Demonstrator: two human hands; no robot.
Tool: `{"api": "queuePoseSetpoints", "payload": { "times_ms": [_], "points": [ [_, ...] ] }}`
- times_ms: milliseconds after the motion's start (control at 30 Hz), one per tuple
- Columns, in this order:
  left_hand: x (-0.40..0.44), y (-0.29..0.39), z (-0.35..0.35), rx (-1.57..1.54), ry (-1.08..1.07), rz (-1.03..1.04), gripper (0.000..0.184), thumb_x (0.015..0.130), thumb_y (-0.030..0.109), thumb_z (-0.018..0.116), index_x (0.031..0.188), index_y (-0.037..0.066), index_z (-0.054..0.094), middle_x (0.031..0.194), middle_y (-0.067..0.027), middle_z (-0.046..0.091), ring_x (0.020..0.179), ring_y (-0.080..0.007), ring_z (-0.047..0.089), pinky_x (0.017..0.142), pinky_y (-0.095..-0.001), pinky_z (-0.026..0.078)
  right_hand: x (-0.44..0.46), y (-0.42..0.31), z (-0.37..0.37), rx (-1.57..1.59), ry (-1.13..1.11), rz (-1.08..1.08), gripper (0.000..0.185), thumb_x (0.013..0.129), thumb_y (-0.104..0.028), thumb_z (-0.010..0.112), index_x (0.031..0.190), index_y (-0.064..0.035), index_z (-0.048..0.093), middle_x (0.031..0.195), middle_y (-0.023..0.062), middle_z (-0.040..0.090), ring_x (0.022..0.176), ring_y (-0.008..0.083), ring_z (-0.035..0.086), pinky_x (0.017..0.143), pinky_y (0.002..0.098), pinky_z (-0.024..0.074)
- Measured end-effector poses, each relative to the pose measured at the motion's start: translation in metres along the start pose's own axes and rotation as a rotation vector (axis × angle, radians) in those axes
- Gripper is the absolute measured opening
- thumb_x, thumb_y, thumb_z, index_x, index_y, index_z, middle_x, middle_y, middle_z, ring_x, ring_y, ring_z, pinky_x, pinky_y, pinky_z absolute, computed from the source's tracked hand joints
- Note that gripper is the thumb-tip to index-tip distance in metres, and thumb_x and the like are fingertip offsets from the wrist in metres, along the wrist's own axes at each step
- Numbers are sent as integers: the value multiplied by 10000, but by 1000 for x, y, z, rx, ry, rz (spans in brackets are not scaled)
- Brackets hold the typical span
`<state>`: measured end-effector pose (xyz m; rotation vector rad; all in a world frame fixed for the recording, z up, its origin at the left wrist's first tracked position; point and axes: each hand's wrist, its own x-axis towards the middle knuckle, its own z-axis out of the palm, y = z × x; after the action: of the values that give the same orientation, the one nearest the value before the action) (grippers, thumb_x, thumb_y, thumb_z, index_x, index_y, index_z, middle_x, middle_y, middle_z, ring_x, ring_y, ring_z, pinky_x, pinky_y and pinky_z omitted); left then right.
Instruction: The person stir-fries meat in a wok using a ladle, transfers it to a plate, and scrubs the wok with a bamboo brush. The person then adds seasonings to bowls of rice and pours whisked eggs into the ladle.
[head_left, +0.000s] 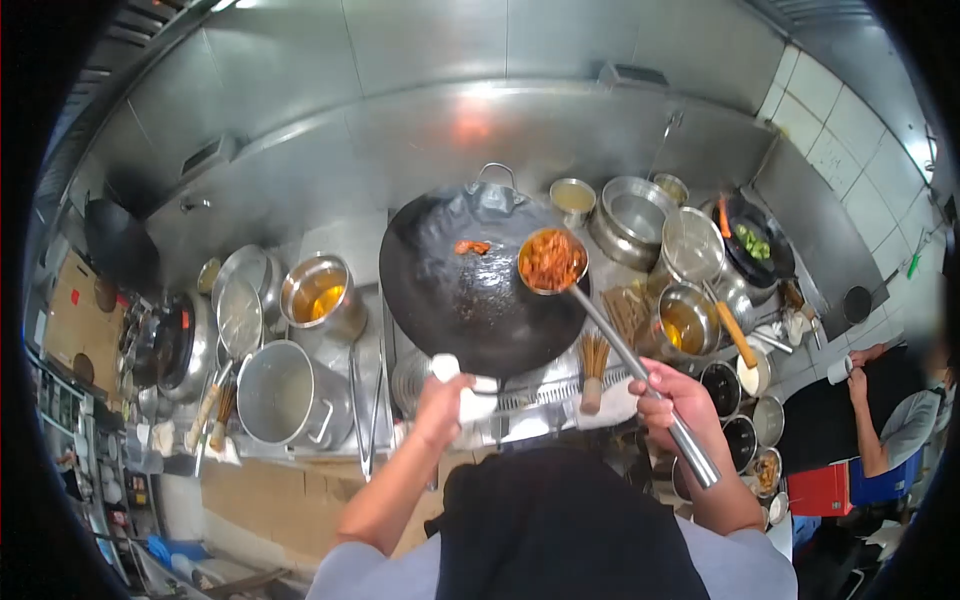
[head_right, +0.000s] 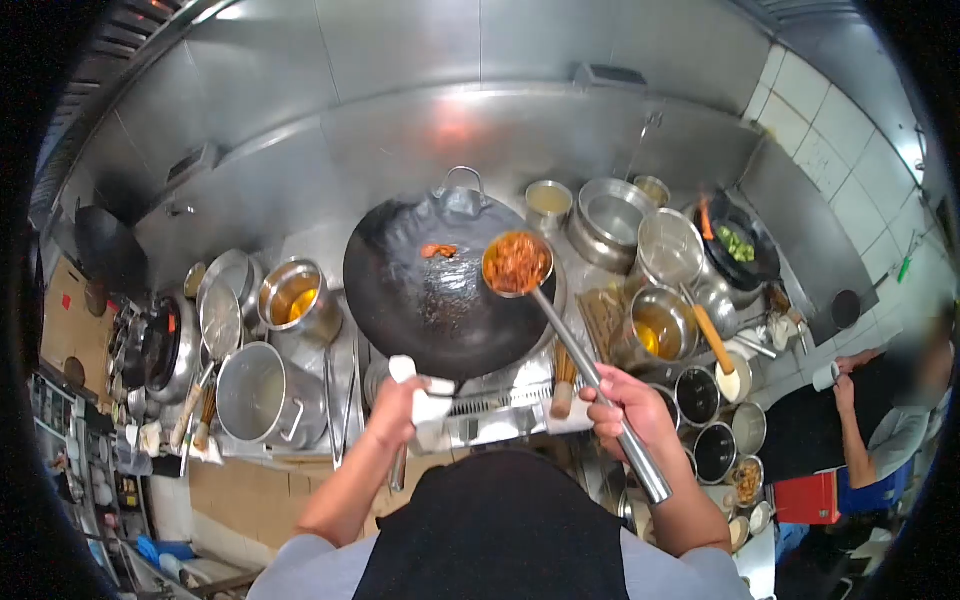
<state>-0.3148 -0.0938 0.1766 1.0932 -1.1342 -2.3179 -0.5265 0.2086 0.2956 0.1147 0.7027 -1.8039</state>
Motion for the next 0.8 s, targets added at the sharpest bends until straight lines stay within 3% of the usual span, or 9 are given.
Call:
{"api": "queuePoseSetpoints", "payload": {
  "times_ms": [67,167,233,333,367,467,567,600,800],
  "points": [
    [22,-43,-9,346,88,331,291,818,20,676,1104,-7,629,983,-103,711,885,-241,706,794,-372,561,6,-1,5,-57,66,4,371,1048,-74,530,1410,-40,458,1024,159,588,603,113,483,472,232,431],
    [40,-78,-14,514,128,435,320,802,50,690,1107,-20,621,997,-122,708,946,-275,695,865,-402,546,30,12,13,-76,53,11,354,1042,-62,529,1385,-11,457,1020,165,597,605,102,490,467,227,431],
    [38,-85,-14,615,167,477,344,801,68,693,1122,-24,612,1005,-146,706,980,-301,689,902,-426,532,52,23,11,86,-240,116,334,1037,-46,521,1357,22,453,1021,161,599,603,83,491,464,219,443],
    [60,-89,-31,387,39,92,296,809,21,678,1091,-23,604,976,-170,700,856,-327,722,751,-423,566,63,47,27,269,-163,190,290,1033,-29,506,1311,45,472,1037,133,571,629,68,497,469,205,462],
    [61,-79,-37,112,-23,-118,227,839,-48,623,1064,-36,600,921,-166,694,788,-296,729,698,-431,614,61,57,25,284,-124,180,295,1029,-19,505,1317,40,477,1043,127,544,636,73,497,459,207,455],
    [65,-72,-67,-319,-262,-487,190,919,35,567,1075,-74,574,969,-215,703,827,-369,741,681,-465,646,38,75,29,362,-90,156,320,1024,-10,506,1342,15,477,1042,131,529,628,80,486,453,213,450],
    [70,-64,-60,-346,-319,-570,227,951,70,527,1114,-84,567,1041,-243,700,859,-380,739,696,-458,652,13,93,36,442,-33,108,375,1024,-14,498,1397,-3,462,1041,135,522,620,87,479,445,218,442],
    [79,-69,-58,-312,-317,-509,257,958,64,508,1152,-99,555,1084,-262,689,884,-382,733,701,-458,652,5,99,41,442,-19,75,395,1024,-17,497,1417,2,451,1041,135,522,616,87,480,441,215,440],
    [149,-89,-24,-199,-344,-484,267,957,75,456,1109,-92,599,1010,-234,705,833,-360,718,698,-455,629,-49,142,51,427,21,-190,459,1035,-33,501,1482,13,408,1045,142,523,588,80,471,422,200,428]
  ]
}}
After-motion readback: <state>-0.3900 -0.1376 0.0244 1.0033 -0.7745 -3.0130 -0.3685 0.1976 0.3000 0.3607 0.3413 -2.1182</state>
